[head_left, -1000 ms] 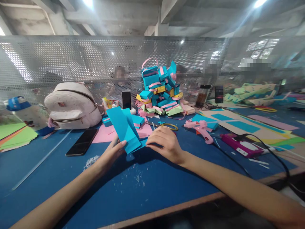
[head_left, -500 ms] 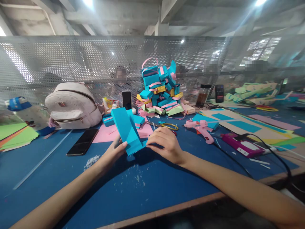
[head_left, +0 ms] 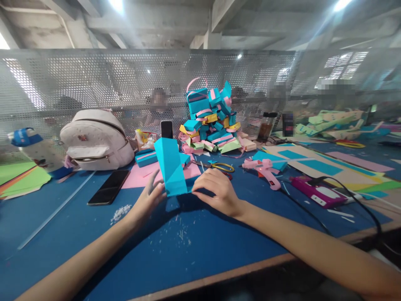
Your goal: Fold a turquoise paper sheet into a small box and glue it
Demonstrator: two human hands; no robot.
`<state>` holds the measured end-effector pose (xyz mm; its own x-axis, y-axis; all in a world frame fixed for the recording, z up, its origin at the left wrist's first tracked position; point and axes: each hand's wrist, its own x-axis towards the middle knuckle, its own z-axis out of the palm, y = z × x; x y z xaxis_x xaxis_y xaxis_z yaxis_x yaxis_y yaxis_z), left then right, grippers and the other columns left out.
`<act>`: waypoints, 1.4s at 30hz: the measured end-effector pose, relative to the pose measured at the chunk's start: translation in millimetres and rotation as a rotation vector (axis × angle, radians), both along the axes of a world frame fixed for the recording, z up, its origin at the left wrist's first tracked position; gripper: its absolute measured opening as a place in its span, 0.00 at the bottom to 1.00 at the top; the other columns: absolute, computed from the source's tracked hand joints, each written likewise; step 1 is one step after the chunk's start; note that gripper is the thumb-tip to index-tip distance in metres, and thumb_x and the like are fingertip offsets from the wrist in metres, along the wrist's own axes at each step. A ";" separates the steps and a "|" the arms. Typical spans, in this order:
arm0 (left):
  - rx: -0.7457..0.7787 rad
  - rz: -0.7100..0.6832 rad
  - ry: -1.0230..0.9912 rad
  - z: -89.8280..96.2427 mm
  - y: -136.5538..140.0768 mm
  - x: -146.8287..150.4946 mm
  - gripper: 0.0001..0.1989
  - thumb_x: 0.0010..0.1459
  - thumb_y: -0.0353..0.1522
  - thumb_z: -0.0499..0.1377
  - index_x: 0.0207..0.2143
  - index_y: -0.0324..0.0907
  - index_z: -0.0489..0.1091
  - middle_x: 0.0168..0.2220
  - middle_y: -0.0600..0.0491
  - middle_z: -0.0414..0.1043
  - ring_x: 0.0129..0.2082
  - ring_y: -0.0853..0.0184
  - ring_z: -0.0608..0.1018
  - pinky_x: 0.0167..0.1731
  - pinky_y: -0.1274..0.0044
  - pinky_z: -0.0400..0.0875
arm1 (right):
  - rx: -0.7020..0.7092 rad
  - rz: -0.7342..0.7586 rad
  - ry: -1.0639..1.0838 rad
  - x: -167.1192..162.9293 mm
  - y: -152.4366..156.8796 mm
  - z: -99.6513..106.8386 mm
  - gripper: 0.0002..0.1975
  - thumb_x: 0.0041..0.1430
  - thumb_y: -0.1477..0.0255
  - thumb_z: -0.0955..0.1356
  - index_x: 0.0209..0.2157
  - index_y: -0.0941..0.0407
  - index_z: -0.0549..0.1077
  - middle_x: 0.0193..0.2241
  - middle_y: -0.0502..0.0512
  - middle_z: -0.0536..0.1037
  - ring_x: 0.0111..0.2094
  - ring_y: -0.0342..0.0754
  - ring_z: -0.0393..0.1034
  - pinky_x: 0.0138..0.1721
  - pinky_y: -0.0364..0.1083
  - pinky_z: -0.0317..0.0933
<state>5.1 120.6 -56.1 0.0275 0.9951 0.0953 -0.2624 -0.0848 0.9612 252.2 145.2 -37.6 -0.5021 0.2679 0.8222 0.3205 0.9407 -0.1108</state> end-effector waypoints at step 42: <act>0.675 -0.806 1.505 117.9 1.5 25.6 0.02 0.59 0.30 0.63 0.34 0.43 0.76 0.37 0.55 0.79 0.35 0.69 0.79 0.63 0.62 0.48 | 0.191 0.017 -0.096 -2.0 -8.8 2.1 0.02 0.63 0.73 0.68 0.37 0.55 0.74 0.34 0.52 0.80 0.36 0.48 0.67 0.39 0.49 0.57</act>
<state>30.7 122.1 61.8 0.8536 0.5051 -0.1276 0.5204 -0.8160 0.2515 250.2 136.4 -35.5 -0.5834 0.1029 0.8056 0.3050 0.9471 0.0999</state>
